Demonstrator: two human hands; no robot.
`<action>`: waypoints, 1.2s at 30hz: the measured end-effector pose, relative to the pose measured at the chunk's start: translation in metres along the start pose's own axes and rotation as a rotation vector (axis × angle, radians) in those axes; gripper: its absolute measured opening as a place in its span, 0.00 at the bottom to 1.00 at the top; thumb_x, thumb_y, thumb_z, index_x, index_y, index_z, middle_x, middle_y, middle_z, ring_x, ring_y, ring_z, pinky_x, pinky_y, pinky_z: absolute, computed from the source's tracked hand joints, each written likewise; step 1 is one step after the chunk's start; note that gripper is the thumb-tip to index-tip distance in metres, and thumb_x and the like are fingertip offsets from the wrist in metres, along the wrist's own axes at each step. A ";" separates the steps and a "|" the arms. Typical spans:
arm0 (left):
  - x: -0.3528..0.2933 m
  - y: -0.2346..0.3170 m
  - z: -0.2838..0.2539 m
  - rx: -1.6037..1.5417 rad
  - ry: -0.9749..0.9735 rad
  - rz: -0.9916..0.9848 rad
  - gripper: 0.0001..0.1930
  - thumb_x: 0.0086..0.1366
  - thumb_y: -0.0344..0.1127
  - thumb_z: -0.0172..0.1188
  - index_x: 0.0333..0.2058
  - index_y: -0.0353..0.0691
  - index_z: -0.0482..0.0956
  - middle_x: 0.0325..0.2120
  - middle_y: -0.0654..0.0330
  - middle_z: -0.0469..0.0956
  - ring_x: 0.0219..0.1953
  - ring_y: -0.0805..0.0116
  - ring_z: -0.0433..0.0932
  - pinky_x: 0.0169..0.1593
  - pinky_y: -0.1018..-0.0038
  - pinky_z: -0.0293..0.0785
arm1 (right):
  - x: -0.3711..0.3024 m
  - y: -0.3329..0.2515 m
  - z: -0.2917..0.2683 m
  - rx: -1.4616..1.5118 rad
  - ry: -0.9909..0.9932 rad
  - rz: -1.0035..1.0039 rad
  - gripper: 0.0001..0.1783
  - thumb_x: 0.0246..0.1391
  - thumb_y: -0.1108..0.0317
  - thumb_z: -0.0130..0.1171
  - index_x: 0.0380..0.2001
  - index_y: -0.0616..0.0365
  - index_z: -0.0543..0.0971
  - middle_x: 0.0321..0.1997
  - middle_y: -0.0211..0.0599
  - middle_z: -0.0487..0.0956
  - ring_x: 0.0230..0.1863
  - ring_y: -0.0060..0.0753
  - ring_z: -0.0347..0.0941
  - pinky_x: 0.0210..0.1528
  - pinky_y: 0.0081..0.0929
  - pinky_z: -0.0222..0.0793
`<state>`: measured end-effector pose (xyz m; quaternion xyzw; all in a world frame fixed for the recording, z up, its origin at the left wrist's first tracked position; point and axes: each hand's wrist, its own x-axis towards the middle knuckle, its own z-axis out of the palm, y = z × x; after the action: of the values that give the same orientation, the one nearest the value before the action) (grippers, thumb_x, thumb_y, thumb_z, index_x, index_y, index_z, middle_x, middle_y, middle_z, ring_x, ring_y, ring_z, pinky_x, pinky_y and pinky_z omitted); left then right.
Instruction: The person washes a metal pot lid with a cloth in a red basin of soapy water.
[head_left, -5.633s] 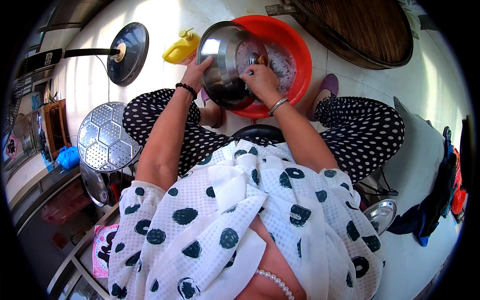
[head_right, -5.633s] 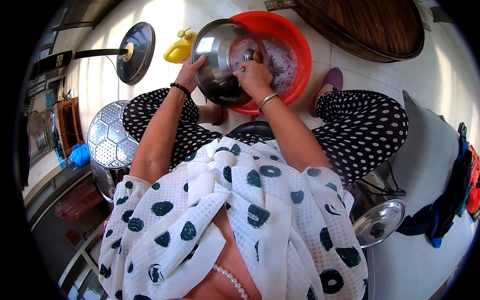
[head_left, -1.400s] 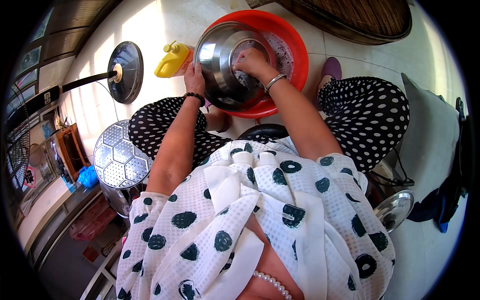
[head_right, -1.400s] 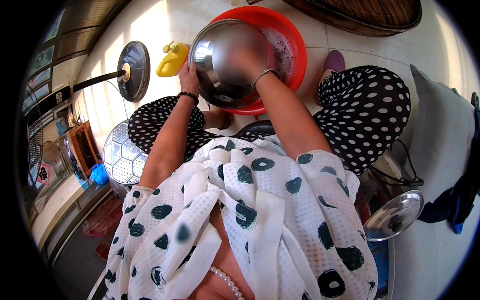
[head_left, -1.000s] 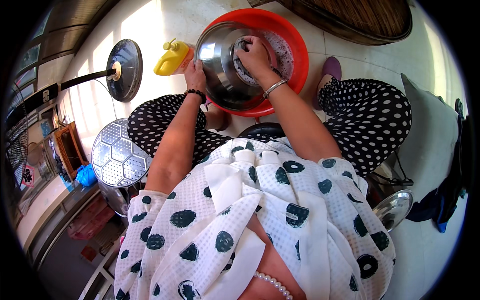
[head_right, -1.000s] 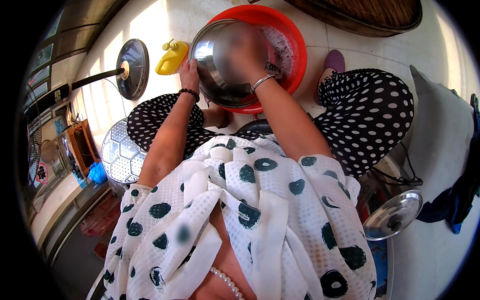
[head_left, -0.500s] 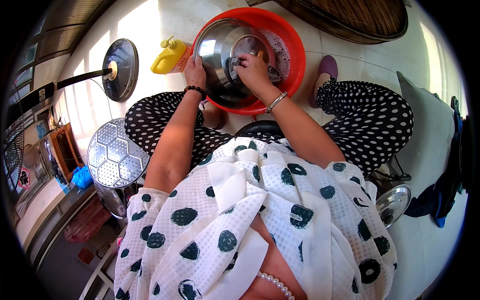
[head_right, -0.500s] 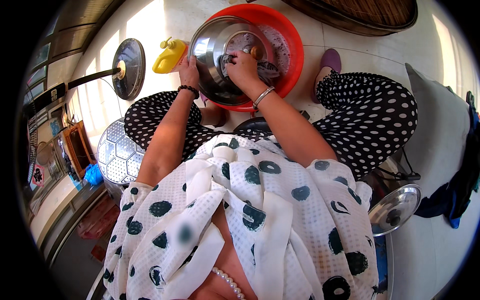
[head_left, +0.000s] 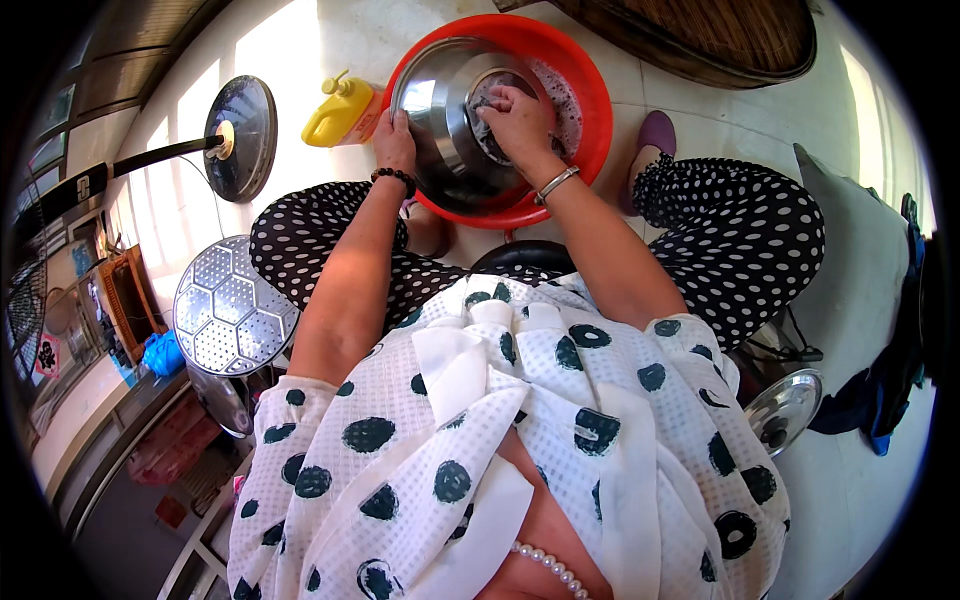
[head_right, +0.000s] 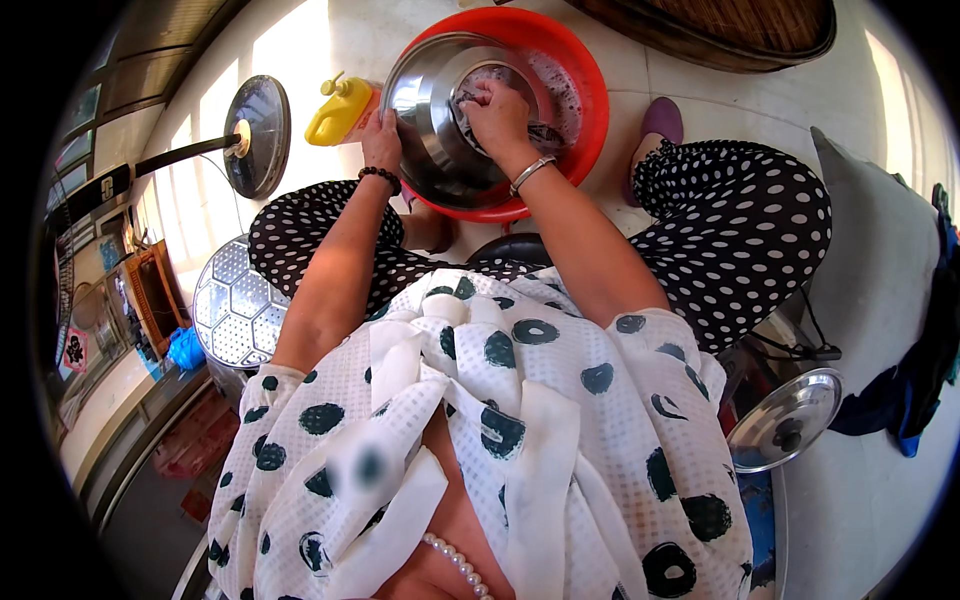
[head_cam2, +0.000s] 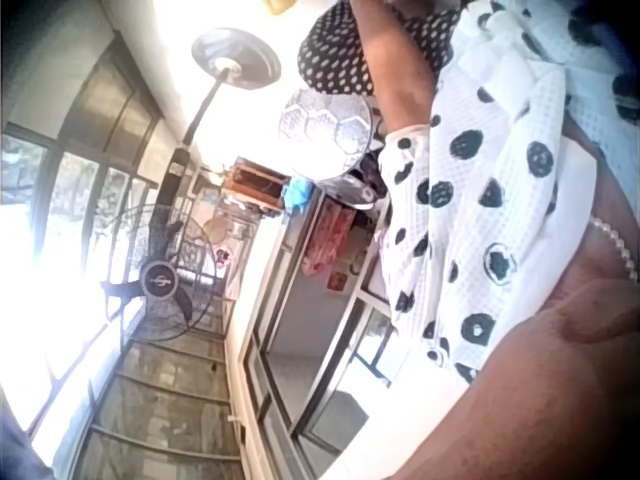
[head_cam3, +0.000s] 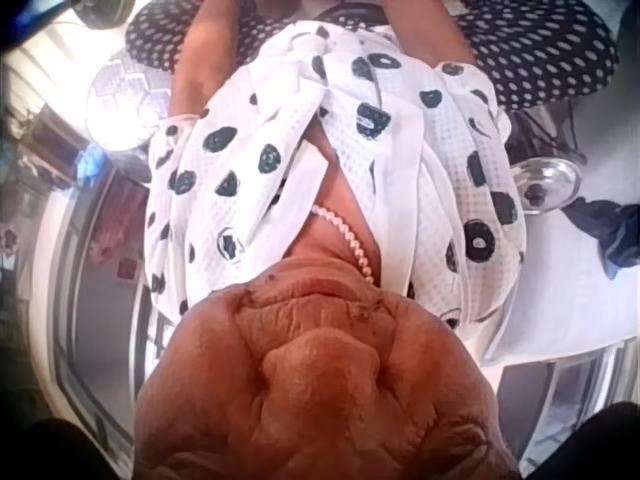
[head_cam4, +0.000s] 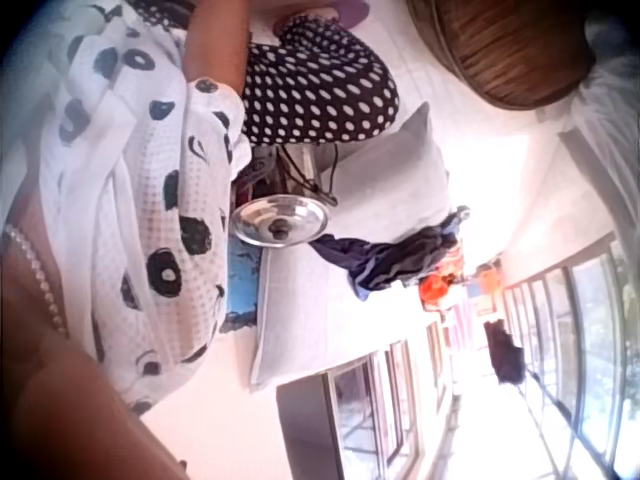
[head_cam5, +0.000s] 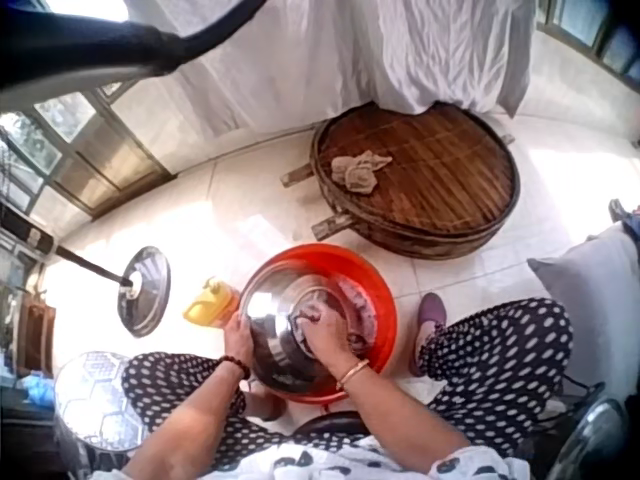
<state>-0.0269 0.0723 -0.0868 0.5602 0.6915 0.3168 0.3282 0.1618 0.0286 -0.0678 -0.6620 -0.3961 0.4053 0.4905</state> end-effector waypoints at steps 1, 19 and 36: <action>0.000 0.000 0.000 -0.010 -0.001 -0.019 0.14 0.67 0.38 0.47 0.39 0.33 0.75 0.27 0.53 0.77 0.31 0.64 0.74 0.39 0.70 0.69 | -0.004 -0.003 0.003 0.040 0.007 0.036 0.11 0.40 0.68 0.63 0.30 0.60 0.82 0.32 0.50 0.80 0.34 0.48 0.77 0.41 0.31 0.72; -0.001 -0.001 -0.001 -0.178 -0.015 -0.131 0.14 0.67 0.38 0.48 0.40 0.33 0.76 0.28 0.59 0.77 0.31 0.71 0.72 0.39 0.74 0.68 | -0.028 0.007 0.007 -0.253 -0.195 -0.388 0.08 0.43 0.70 0.59 0.31 0.53 0.79 0.34 0.42 0.76 0.40 0.47 0.73 0.42 0.37 0.68; -0.009 0.001 0.000 -0.206 -0.050 -0.077 0.12 0.67 0.36 0.48 0.41 0.34 0.76 0.30 0.61 0.77 0.33 0.77 0.72 0.41 0.77 0.68 | -0.009 0.006 0.011 -0.170 0.049 -0.376 0.07 0.43 0.72 0.60 0.28 0.60 0.76 0.30 0.49 0.77 0.33 0.51 0.74 0.38 0.41 0.69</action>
<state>-0.0251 0.0637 -0.0850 0.5041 0.6679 0.3590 0.4133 0.1493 0.0230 -0.0745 -0.6254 -0.5332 0.2555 0.5092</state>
